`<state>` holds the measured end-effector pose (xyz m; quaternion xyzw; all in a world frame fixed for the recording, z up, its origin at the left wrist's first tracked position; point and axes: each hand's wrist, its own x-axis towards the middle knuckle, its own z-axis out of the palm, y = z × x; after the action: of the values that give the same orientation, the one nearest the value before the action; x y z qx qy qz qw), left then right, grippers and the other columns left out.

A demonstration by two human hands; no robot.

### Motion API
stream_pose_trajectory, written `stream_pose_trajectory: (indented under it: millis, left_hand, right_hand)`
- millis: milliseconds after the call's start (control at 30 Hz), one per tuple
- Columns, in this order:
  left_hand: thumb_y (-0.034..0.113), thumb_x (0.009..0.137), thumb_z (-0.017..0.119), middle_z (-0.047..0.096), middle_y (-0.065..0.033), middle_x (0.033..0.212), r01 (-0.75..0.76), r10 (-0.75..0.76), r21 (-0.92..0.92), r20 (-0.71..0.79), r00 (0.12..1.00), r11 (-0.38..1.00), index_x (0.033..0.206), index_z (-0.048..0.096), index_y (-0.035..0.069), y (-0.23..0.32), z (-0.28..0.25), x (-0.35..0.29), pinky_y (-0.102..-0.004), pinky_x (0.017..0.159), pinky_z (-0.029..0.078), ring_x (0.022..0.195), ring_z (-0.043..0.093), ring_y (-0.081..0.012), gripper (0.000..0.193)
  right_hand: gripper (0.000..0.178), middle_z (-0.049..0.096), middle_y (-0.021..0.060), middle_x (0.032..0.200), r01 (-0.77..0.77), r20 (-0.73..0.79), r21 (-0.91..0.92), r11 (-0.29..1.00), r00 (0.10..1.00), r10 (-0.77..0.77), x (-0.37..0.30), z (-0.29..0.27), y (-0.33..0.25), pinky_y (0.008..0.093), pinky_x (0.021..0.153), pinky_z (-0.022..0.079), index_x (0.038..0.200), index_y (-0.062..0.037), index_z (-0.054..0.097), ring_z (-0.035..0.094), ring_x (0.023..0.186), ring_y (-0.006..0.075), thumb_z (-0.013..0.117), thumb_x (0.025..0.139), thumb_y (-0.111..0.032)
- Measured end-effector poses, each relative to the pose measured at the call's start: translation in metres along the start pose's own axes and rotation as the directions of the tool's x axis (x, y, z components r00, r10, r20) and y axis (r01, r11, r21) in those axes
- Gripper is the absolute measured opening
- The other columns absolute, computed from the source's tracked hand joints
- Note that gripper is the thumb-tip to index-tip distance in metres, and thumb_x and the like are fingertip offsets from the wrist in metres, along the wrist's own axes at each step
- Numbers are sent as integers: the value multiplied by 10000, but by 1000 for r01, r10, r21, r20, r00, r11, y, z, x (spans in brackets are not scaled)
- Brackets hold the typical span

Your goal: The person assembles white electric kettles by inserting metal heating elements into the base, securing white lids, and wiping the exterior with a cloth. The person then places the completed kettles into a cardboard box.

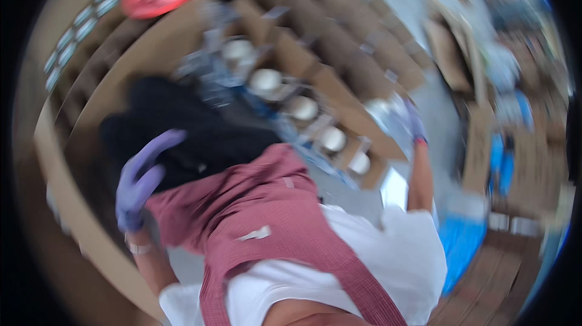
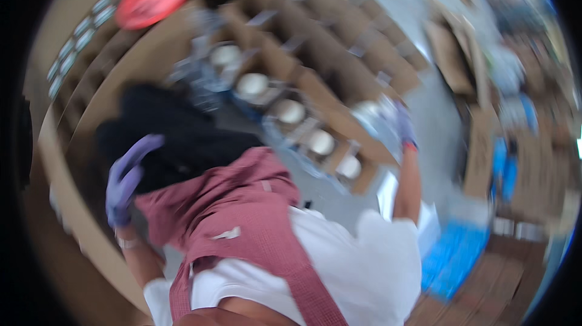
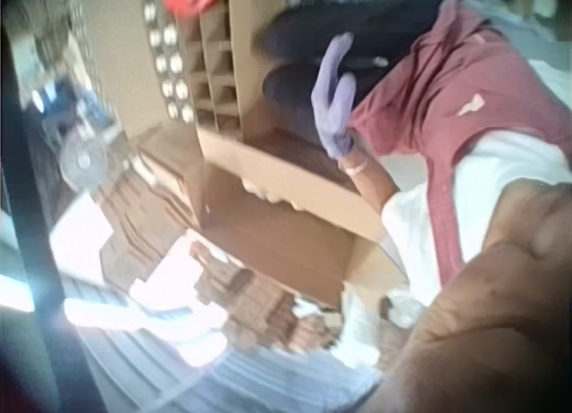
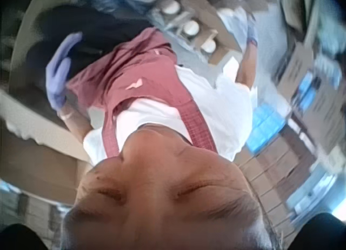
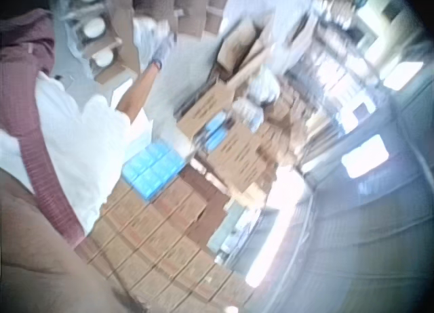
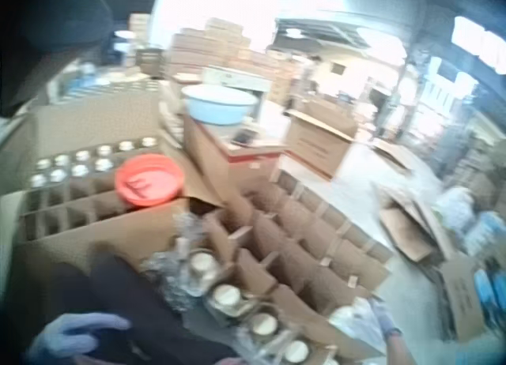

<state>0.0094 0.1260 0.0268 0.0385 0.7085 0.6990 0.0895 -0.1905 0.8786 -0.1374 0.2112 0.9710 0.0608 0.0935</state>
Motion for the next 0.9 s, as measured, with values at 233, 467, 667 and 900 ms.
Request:
stream_pose_trajectory:
  millis: [233,467,667,900]
  left_hand:
    - [138,971,556,591,-102,1379,42,-3,202,-189,982,979,1364,565,4,36,-60,-78,-340,1123,351,1300,516,-204,415]
    - [294,996,574,655,-84,1249,212,173,204,-973,155,956,1313,600,-25,28,-217,-273,-295,1028,442,1170,586,-172,450]
    - [385,965,582,613,-161,1331,394,-193,-187,-981,-24,900,1331,588,-8,-88,-265,-408,-344,1085,390,1255,542,-242,536]
    - [384,797,758,394,-204,1504,781,238,174,-971,34,599,1504,341,73,-116,-307,-345,-442,1126,356,1351,435,-380,879]
  right_hand:
    - [323,652,133,930,281,194,-98,955,946,-259,41,41,-63,414,789,520,1111,-26,609,638,840,266,637,848,-212]
    - [302,670,136,874,564,155,-193,803,826,-543,116,-103,-216,414,749,526,1063,-16,647,651,782,267,634,854,-234]
    - [318,661,173,1005,937,-91,47,345,348,-933,1,-181,-443,401,799,515,1099,3,634,645,872,308,628,864,-212]
    - [378,640,184,1099,986,-95,-155,-68,-83,-992,-212,-229,-627,431,888,500,1168,-14,612,613,1024,371,664,840,-195]
